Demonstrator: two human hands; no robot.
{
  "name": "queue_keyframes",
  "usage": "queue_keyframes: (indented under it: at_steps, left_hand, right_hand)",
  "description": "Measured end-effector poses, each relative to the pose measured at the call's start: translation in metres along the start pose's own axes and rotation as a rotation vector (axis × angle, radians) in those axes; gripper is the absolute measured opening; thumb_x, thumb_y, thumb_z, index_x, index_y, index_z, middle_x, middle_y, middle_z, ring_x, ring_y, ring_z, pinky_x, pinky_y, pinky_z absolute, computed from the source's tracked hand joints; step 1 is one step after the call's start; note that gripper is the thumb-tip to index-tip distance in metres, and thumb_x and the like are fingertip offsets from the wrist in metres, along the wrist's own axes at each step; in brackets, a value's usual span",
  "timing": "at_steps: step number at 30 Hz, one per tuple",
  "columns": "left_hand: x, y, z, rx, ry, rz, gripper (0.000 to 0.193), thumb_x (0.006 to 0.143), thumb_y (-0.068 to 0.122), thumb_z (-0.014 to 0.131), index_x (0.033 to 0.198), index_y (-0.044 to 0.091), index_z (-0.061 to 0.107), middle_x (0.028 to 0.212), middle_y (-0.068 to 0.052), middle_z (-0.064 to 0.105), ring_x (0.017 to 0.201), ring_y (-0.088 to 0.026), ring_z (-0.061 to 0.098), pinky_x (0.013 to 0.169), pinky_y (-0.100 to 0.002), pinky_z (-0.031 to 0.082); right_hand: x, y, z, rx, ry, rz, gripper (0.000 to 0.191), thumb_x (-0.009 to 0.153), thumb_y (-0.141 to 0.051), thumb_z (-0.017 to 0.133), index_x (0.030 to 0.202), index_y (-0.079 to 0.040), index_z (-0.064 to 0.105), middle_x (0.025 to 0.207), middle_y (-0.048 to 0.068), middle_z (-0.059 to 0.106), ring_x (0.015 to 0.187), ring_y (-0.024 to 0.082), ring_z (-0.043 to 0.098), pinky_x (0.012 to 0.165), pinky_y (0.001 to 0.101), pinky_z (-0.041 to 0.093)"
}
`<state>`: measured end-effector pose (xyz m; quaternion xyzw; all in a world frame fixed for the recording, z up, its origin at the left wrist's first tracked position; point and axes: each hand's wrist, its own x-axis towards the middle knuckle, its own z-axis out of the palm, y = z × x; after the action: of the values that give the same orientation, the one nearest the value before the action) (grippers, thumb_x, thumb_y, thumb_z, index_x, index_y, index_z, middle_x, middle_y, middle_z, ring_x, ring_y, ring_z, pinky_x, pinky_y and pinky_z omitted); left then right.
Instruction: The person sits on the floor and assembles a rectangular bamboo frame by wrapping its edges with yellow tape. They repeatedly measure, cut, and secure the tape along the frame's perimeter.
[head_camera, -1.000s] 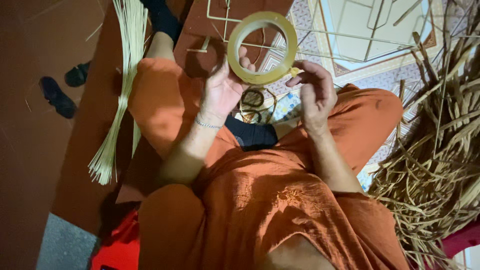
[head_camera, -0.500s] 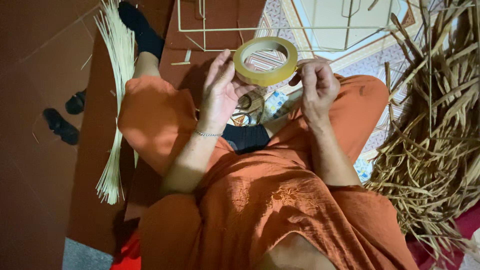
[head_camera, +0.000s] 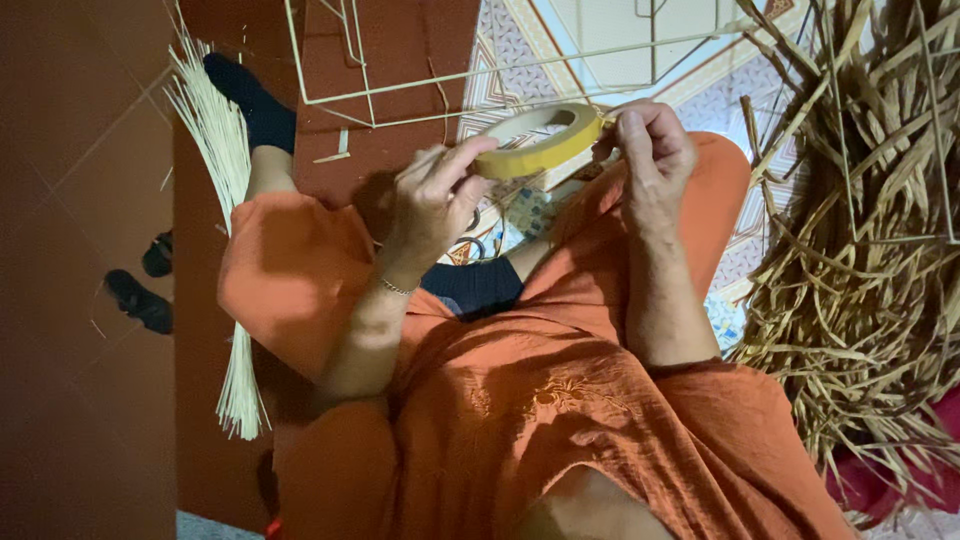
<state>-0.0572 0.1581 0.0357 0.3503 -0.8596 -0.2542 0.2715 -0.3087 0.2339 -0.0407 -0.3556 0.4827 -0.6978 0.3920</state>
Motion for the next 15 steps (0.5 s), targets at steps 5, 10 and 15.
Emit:
queue_keyframes:
  at_steps: [5, 10, 15]
  left_hand:
    - [0.010, 0.005, -0.004, -0.235, 0.033, 0.095, 0.028, 0.100, 0.014, 0.069, 0.123, 0.001, 0.059, 0.116, -0.016, 0.059, 0.112, -0.026, 0.062, 0.098, -0.035, 0.053]
    - [0.011, 0.001, 0.011, -0.996, -0.203, -0.192, 0.044, 0.113, 0.037, 0.057, 0.134, -0.001, 0.051, 0.101, -0.006, 0.064, 0.101, -0.016, 0.066, 0.113, -0.035, 0.052]
    - [0.005, -0.013, 0.024, -1.068, -0.199, -0.180, 0.050, 0.111, 0.040, 0.062, 0.132, -0.004, 0.050, 0.101, -0.009, 0.062, 0.098, -0.016, 0.062, 0.095, -0.035, 0.054]
  right_hand:
    - [0.003, -0.009, -0.006, -0.116, -0.022, -0.168, 0.015, 0.117, -0.010, 0.055, 0.110, 0.001, 0.062, 0.105, 0.006, 0.063, 0.084, 0.010, 0.058, 0.077, 0.0227, 0.048]
    - [0.001, -0.023, -0.009, -0.101, -0.053, -0.132, 0.011, 0.115, -0.005, 0.055, 0.115, 0.002, 0.064, 0.111, 0.006, 0.064, 0.089, 0.011, 0.059, 0.081, 0.0227, 0.050]
    - [-0.001, -0.032, -0.009, -0.090, -0.081, -0.125, 0.010, 0.115, 0.001, 0.056, 0.120, 0.003, 0.065, 0.112, 0.007, 0.063, 0.095, 0.011, 0.059, 0.086, 0.0225, 0.049]
